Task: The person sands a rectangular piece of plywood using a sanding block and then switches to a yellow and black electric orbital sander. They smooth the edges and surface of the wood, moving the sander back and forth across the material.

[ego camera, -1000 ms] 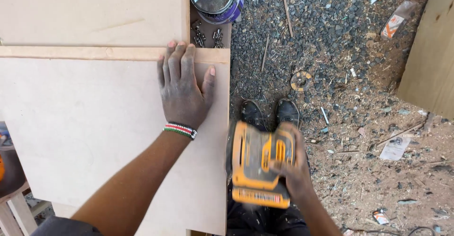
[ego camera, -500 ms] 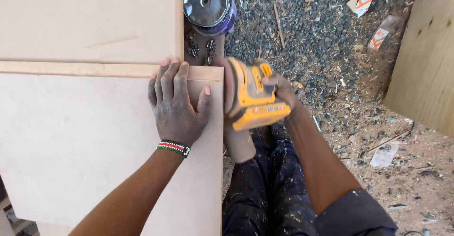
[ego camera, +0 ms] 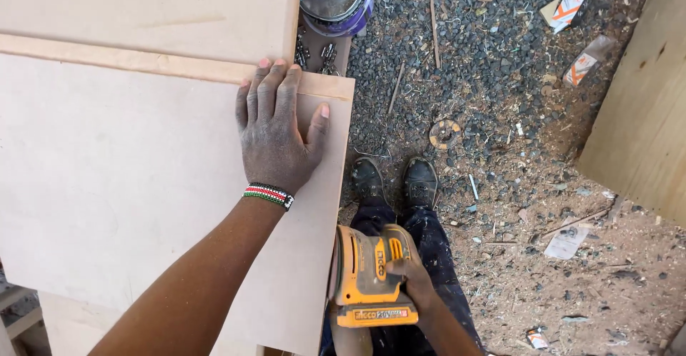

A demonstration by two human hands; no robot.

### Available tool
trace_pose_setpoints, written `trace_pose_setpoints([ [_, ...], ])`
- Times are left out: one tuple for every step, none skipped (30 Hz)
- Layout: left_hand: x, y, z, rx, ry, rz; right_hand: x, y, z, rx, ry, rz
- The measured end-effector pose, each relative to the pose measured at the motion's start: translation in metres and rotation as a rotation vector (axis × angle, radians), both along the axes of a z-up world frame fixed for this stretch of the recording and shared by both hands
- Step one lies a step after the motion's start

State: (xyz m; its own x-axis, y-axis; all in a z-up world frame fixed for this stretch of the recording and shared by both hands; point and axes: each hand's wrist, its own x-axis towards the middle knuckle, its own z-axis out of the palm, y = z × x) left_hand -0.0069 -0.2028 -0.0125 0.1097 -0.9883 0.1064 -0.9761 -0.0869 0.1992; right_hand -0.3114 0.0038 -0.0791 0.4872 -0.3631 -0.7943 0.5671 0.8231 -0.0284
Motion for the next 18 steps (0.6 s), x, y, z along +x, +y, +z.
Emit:
trace_pose_setpoints([
  [-0.001, 0.001, 0.000, -0.006, 0.001, 0.006, -0.006, 0.001, -0.016, -0.006, 0.001, 0.006],
  [-0.001, 0.002, 0.000, -0.011, 0.003, 0.000, -0.012, 0.002, -0.032, -0.135, 0.024, 0.004],
  [0.000, 0.001, -0.001, -0.023, 0.001, -0.006, -0.016, 0.000, -0.050, -0.272, 0.043, 0.001],
  [0.000, 0.000, -0.003, -0.035, -0.002, 0.000, -0.011, -0.039, -0.057, -0.284, 0.039, 0.007],
  [-0.001, 0.001, -0.006, -0.032, -0.003, 0.010, -0.008, -0.075, -0.061, -0.444, 0.064, -0.003],
  [-0.001, 0.003, -0.008, -0.030, -0.003, 0.021, -0.005, -0.111, -0.065, -0.604, 0.087, -0.014],
  [-0.002, 0.004, -0.008, -0.038, -0.002, 0.033, -0.004, -0.152, -0.072, -0.613, 0.085, -0.003],
  [-0.003, 0.004, -0.008, -0.034, 0.015, 0.035, -0.002, -0.193, -0.078, -0.777, 0.236, 0.059],
  [-0.002, 0.003, -0.008, -0.035, 0.028, 0.035, 0.003, -0.236, -0.086, -0.943, 0.387, 0.115],
  [0.002, 0.001, -0.010, -0.048, 0.027, 0.045, 0.009, -0.267, -0.071, -0.958, 0.382, 0.121],
  [0.002, 0.002, -0.010, -0.044, 0.055, 0.051, 0.012, -0.293, -0.055, -1.071, 0.397, 0.117],
  [0.003, 0.003, -0.011, -0.041, 0.083, 0.056, 0.015, -0.319, -0.038, -1.184, 0.411, 0.111],
  [0.002, 0.004, -0.008, -0.052, 0.089, 0.063, 0.018, -0.322, -0.026, -1.196, 0.412, 0.118],
  [0.001, 0.005, -0.005, -0.085, 0.173, 0.068, 0.020, -0.324, -0.015, -1.183, 0.399, 0.072],
  [0.003, 0.004, -0.003, -0.125, 0.254, 0.067, 0.025, -0.329, -0.003, -1.175, 0.384, 0.019],
  [0.005, 0.003, 0.000, -0.142, 0.256, 0.068, 0.026, -0.316, 0.012, -1.192, 0.385, 0.019],
  [0.005, 0.004, 0.003, -0.149, 0.323, 0.084, 0.026, -0.301, 0.028, -1.228, 0.463, 0.061],
  [0.005, 0.007, 0.007, -0.156, 0.390, 0.099, 0.025, -0.283, 0.043, -1.262, 0.542, 0.102],
])
